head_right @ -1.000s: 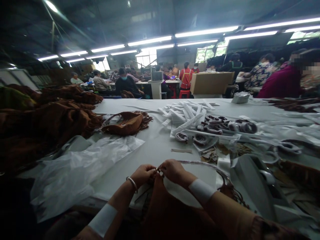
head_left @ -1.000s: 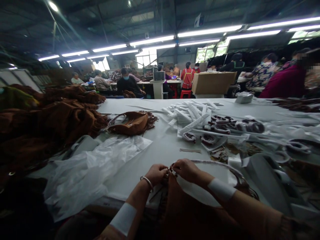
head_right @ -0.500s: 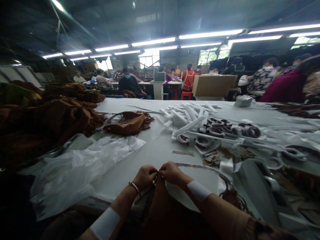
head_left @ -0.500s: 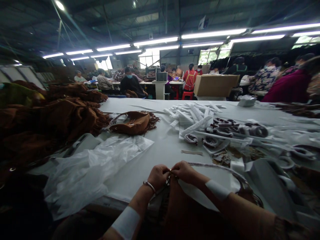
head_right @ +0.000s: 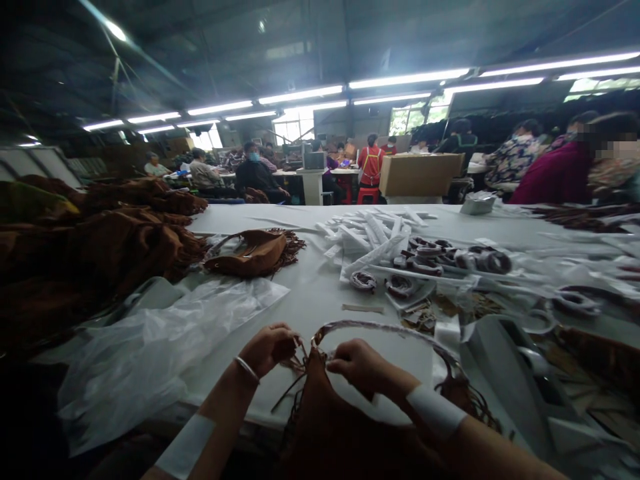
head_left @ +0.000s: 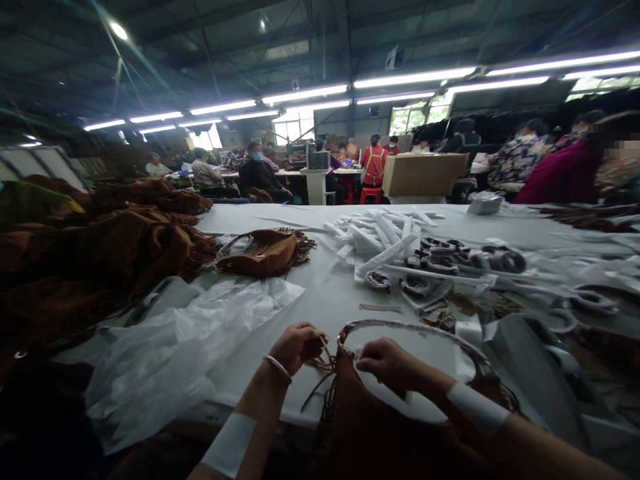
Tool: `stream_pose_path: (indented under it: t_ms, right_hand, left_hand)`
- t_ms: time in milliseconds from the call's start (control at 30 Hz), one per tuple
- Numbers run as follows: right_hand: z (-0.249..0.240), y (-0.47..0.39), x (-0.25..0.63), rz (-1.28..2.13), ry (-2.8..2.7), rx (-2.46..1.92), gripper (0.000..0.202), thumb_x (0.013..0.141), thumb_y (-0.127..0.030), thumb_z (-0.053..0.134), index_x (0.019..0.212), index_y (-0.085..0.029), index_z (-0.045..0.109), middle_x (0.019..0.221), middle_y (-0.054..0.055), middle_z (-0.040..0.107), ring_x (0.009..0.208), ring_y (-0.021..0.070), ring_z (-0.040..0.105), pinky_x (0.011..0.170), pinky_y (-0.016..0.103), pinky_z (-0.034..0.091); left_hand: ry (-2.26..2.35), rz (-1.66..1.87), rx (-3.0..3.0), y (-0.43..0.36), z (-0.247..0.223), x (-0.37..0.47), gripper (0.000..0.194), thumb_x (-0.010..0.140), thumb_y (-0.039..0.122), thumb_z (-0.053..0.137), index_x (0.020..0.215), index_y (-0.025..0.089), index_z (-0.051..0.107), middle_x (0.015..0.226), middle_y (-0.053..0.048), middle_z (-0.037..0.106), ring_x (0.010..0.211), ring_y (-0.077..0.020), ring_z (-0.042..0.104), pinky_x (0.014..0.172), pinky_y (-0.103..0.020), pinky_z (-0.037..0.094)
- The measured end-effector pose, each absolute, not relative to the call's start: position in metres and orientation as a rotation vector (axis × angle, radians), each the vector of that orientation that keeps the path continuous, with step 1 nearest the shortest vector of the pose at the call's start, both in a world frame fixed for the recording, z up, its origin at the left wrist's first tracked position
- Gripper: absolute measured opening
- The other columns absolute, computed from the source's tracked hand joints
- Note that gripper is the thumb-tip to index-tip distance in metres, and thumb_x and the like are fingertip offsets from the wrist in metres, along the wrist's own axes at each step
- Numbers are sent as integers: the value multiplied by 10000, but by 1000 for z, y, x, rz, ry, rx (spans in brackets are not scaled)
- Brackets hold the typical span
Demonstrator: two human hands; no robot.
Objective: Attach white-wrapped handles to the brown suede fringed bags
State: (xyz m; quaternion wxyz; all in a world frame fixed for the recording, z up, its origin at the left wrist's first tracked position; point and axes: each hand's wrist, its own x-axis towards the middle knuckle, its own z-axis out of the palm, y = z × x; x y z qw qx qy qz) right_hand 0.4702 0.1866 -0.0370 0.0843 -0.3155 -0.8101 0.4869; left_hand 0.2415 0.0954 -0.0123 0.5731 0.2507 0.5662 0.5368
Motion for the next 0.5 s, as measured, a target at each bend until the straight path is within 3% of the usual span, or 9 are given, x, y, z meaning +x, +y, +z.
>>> stream_pose_path:
  t_ms: [100, 167, 267, 367, 500]
  right_hand:
    - [-39, 175, 470, 1480, -2358, -849, 177, 782, -294, 617, 719, -151, 700, 655, -4, 608, 613, 120, 480, 527, 206, 358]
    - [-38, 172, 473, 1524, -2361, -762, 159, 750, -222, 609, 835, -167, 732, 703, -4, 636, 638, 125, 509, 539, 203, 375]
    - [-37, 176, 479, 1600, -2281, -816, 398, 712, -161, 574, 1093, -170, 689, 639, -35, 599, 538, 108, 493, 482, 198, 356]
    - [-35, 186, 483, 1608, -2161, -904, 515, 741, -210, 608, 1250, -131, 586, 599, -51, 581, 466, 106, 483, 436, 204, 353]
    - [-23, 196, 479, 1437, -2117, -764, 434, 787, -312, 696, 1185, -148, 632, 730, 6, 667, 620, 139, 602, 547, 229, 464]
  left_hand:
    - [1211, 1345, 515, 92, -14, 247, 207, 604, 233, 725, 684, 151, 553, 706, -62, 705, 585, -114, 616, 558, -212, 480]
    - [1142, 1408, 480, 90, -17, 249, 216, 620, 210, 745, 692, 148, 550, 715, -71, 716, 608, -120, 633, 563, -203, 480]
    - [1119, 1457, 477, 87, -22, 249, 218, 652, 202, 759, 712, 138, 560, 738, -86, 727, 619, -121, 639, 560, -194, 474]
    - [1044, 1532, 450, 85, -21, 249, 214, 669, 199, 748, 713, 144, 546, 708, -50, 701, 579, -102, 606, 524, -183, 444]
    - [881, 1673, 368, 88, -13, 254, 246, 691, 207, 748, 756, 176, 512, 671, 22, 616, 669, -114, 617, 539, -178, 438]
